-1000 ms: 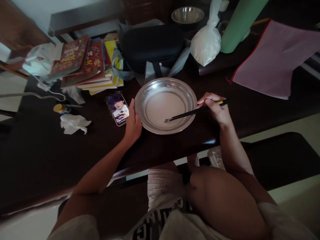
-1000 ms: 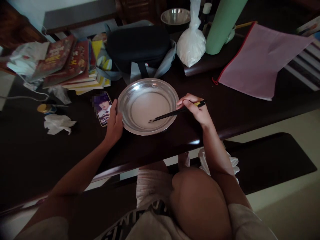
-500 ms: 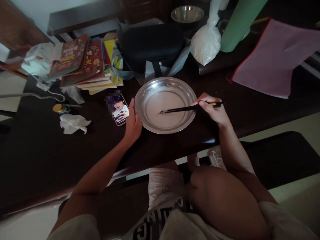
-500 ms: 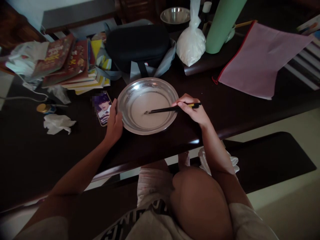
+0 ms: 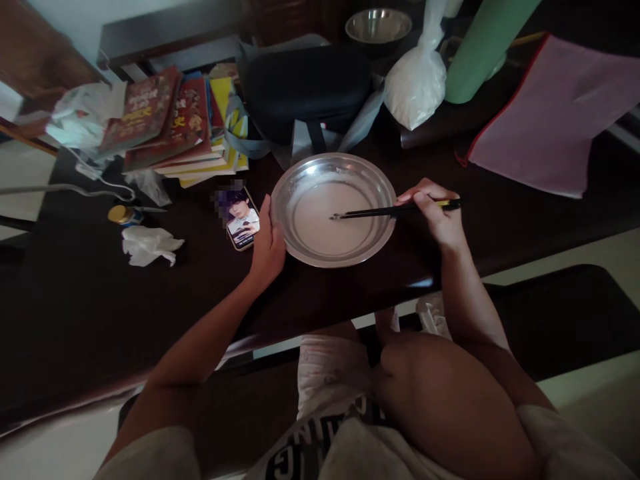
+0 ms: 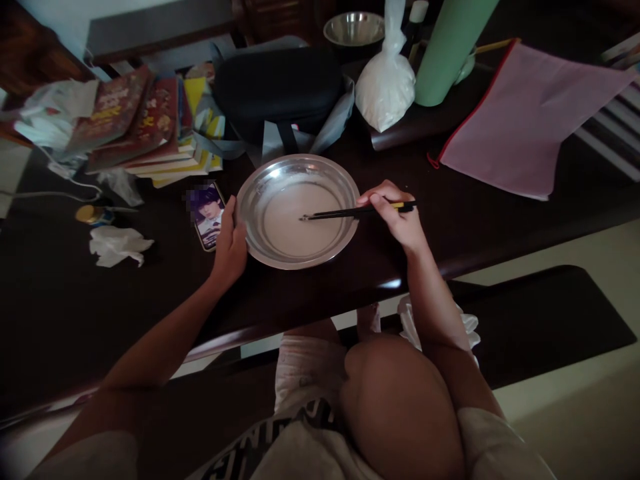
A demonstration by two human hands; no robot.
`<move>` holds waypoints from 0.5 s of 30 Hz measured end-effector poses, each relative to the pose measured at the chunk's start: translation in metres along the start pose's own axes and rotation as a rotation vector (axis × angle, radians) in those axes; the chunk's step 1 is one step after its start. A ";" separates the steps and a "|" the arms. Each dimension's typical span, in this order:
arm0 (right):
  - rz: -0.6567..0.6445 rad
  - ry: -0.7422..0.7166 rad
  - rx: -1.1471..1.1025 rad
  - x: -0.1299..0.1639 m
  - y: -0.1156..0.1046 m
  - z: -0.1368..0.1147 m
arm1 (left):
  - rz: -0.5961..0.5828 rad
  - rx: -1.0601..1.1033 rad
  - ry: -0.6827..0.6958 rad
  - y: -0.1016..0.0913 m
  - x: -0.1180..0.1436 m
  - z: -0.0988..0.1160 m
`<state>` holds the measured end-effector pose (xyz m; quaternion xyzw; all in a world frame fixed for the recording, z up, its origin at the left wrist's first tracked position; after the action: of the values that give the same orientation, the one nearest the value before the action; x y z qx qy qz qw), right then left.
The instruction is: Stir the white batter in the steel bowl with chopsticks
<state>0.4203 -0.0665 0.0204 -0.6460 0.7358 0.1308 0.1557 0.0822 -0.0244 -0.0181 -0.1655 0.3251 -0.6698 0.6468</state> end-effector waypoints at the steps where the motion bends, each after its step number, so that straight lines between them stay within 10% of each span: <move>1: 0.021 -0.006 -0.031 0.000 -0.002 0.000 | -0.003 0.000 0.001 0.000 0.000 0.000; 7: -0.151 0.050 -0.016 0.001 0.009 0.002 | -0.002 -0.014 0.014 -0.001 0.000 0.000; 15: -0.036 0.020 -0.106 0.000 0.002 0.002 | 0.001 0.004 0.010 0.000 -0.001 -0.002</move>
<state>0.4189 -0.0655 0.0183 -0.6677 0.7176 0.1603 0.1161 0.0809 -0.0232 -0.0194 -0.1608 0.3270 -0.6708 0.6460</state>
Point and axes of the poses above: each hand's wrist, its own x-axis away from the middle knuckle, its own y-axis out of the palm, z = x × y, the point moved 5 cm from there along -x, towards the middle knuckle, and after that the axes turned 15 degrees about -x, right-handed, at the moved point
